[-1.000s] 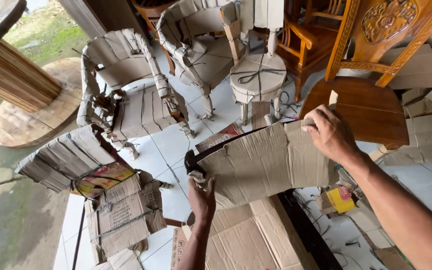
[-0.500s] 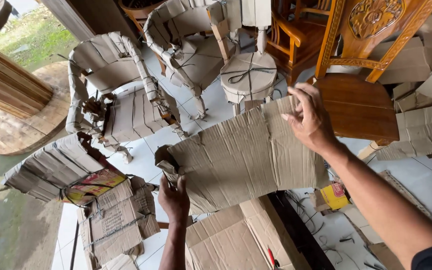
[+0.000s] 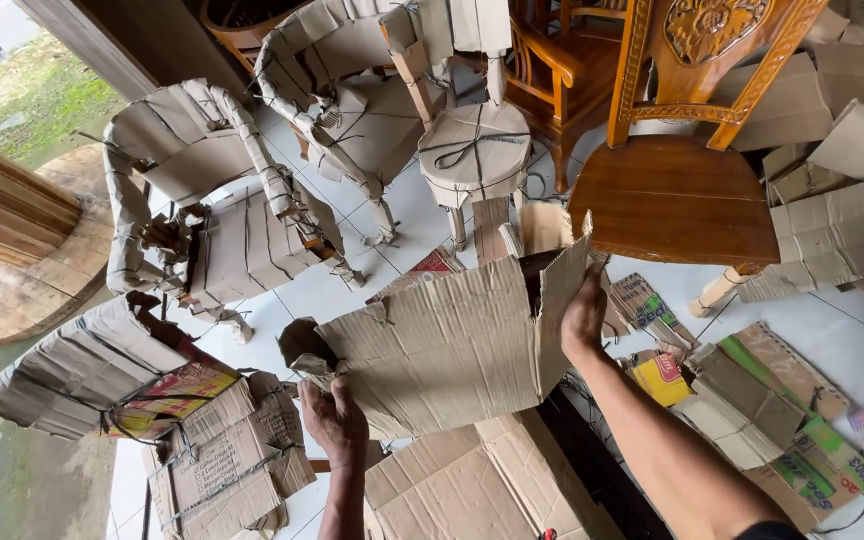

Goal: The person folds a large piece of cardboard and places it on a wooden chair. They then sit on the floor, pull a length of wire from a spool, and tie it around the cardboard on the chair to secure it.

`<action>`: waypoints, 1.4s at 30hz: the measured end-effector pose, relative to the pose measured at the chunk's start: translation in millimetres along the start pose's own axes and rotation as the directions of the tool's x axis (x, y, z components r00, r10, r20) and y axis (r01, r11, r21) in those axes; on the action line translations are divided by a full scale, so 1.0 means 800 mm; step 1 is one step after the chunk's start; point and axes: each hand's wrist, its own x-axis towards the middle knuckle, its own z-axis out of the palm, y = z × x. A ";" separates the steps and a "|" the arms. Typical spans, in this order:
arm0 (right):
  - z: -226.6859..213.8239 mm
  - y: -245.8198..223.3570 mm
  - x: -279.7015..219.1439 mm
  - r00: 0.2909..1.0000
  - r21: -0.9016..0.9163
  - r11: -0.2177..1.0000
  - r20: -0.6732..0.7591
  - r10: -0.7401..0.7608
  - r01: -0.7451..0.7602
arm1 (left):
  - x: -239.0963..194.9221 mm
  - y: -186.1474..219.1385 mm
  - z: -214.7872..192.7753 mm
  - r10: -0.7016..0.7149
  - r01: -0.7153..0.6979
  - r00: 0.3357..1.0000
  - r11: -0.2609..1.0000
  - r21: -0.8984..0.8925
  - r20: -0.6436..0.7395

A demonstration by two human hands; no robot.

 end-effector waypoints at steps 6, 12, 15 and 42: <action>0.001 0.044 0.043 0.999 0.118 0.992 -0.003 -0.047 0.047 | -0.003 0.009 0.001 0.032 -0.032 0.999 0.989 -0.142 -0.003; 0.025 0.003 0.004 0.976 0.066 0.993 -0.200 -0.084 0.099 | 0.002 -0.008 -0.005 0.091 -0.066 0.982 0.986 -0.151 0.163; 0.009 0.034 0.030 0.986 0.092 0.992 -0.150 -0.076 0.091 | 0.013 -0.018 -0.007 0.133 -0.087 0.966 0.975 -0.205 0.220; -0.047 0.060 0.066 0.755 -0.116 0.808 0.451 -0.476 0.578 | 0.012 -0.011 -0.021 -0.156 0.192 0.954 0.974 -0.123 0.256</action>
